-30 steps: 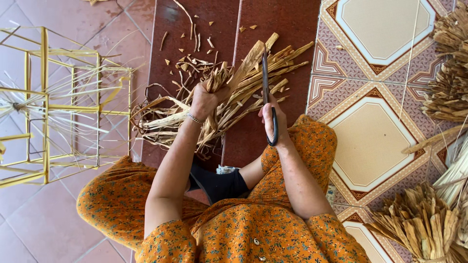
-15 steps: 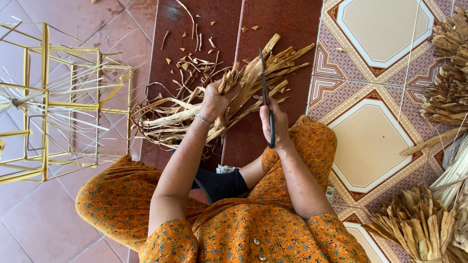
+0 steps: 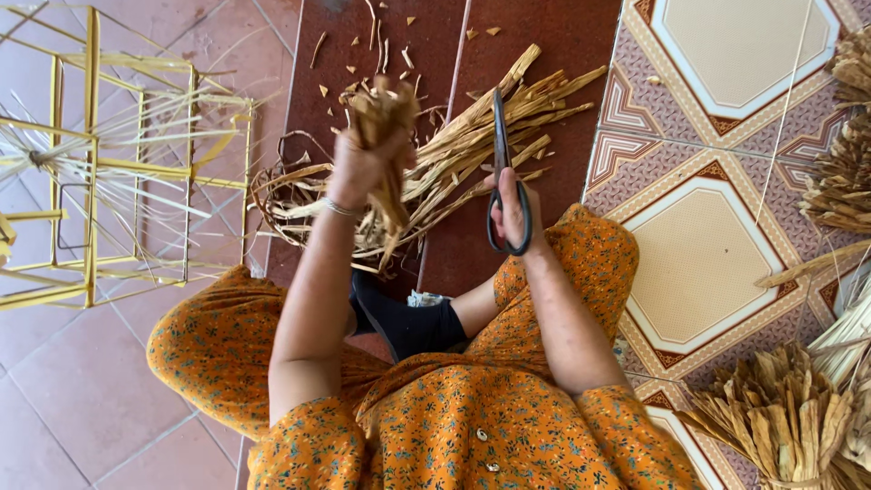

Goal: The person sits on a tiled floor and uses shears to trim bundles of dried plant strips. They repeatedly gather, align, and cut the strips, then set the trimmed bundles aside.

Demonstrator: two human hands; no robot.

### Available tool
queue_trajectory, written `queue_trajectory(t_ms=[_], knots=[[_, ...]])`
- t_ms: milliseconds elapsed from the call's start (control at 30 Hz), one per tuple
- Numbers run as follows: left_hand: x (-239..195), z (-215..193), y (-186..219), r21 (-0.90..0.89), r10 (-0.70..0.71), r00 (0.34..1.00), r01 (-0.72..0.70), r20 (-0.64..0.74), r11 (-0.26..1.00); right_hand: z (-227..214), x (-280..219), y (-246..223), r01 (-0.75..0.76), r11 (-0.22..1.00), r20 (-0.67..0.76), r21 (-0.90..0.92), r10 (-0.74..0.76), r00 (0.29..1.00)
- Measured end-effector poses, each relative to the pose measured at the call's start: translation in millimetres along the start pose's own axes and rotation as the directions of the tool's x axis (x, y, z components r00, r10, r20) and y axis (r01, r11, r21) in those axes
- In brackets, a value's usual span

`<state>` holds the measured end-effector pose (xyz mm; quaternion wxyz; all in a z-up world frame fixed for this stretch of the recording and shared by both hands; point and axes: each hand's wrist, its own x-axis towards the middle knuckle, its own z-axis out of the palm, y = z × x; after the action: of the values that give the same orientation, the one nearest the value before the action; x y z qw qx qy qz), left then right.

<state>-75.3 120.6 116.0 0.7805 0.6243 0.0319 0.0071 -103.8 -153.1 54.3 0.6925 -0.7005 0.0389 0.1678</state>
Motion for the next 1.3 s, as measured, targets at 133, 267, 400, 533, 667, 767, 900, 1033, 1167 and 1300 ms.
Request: queue_trajectory(t_ms=[133, 267, 400, 533, 667, 767, 900, 1033, 1167, 1300], knots=[[-15.4, -36.1, 50.2, 0.101, 0.173, 0.981, -0.164, -0.088, 0.981, -10.4, 1.9, 4.2, -0.18, 0.978, 0.053, -0.102, 0.186, 0.981], [-32.0, -47.6, 64.5, 0.673, 0.538, 0.841, -0.366, -0.056, 0.643, -6.1, 5.3, 12.5, -0.307, 0.936, 0.025, -0.174, 0.315, 0.949], [-9.2, -31.2, 26.6, 0.977, 0.491, 0.87, -0.074, -0.035, 0.2, -3.9, 5.8, 16.4, -0.302, 0.937, 0.017, -0.175, 0.31, 0.951], [33.6, -1.6, -36.5, 0.961, -0.035, 0.983, 0.185, -0.182, 0.206, -5.5, 5.5, 17.0, -0.301, 0.939, 0.008, -0.168, 0.306, 0.952], [68.0, 19.1, -92.6, 0.882, -0.189, 0.97, 0.222, -0.155, 0.415, -7.4, 2.6, 20.9, -0.279, 0.944, 0.015, -0.175, 0.286, 0.958], [84.6, 32.0, -126.7, 0.931, -0.233, 0.961, 0.213, -0.146, 0.296, -8.2, 4.5, 20.1, -0.279, 0.944, 0.014, -0.176, 0.285, 0.958], [86.7, 41.1, -163.4, 0.986, -0.098, 0.991, 0.105, -0.093, 0.129, -8.0, 1.8, 17.5, -0.293, 0.949, 0.017, -0.12, 0.297, 0.955], [85.4, 41.3, -172.9, 0.994, -0.029, 0.996, 0.086, -0.084, 0.073, -9.5, -3.6, 11.6, -0.251, 0.966, 0.014, -0.061, 0.252, 0.968], [80.2, 36.1, -153.0, 0.973, -0.09, 0.989, 0.135, -0.12, 0.19, -10.0, -10.4, 9.0, -0.169, 0.985, 0.002, 0.039, 0.169, 0.986], [64.6, 25.2, -118.6, 0.774, -0.289, 0.939, 0.321, -0.186, 0.545, -12.5, -9.4, 10.6, -0.098, 0.987, -0.021, 0.13, 0.101, 0.995]])
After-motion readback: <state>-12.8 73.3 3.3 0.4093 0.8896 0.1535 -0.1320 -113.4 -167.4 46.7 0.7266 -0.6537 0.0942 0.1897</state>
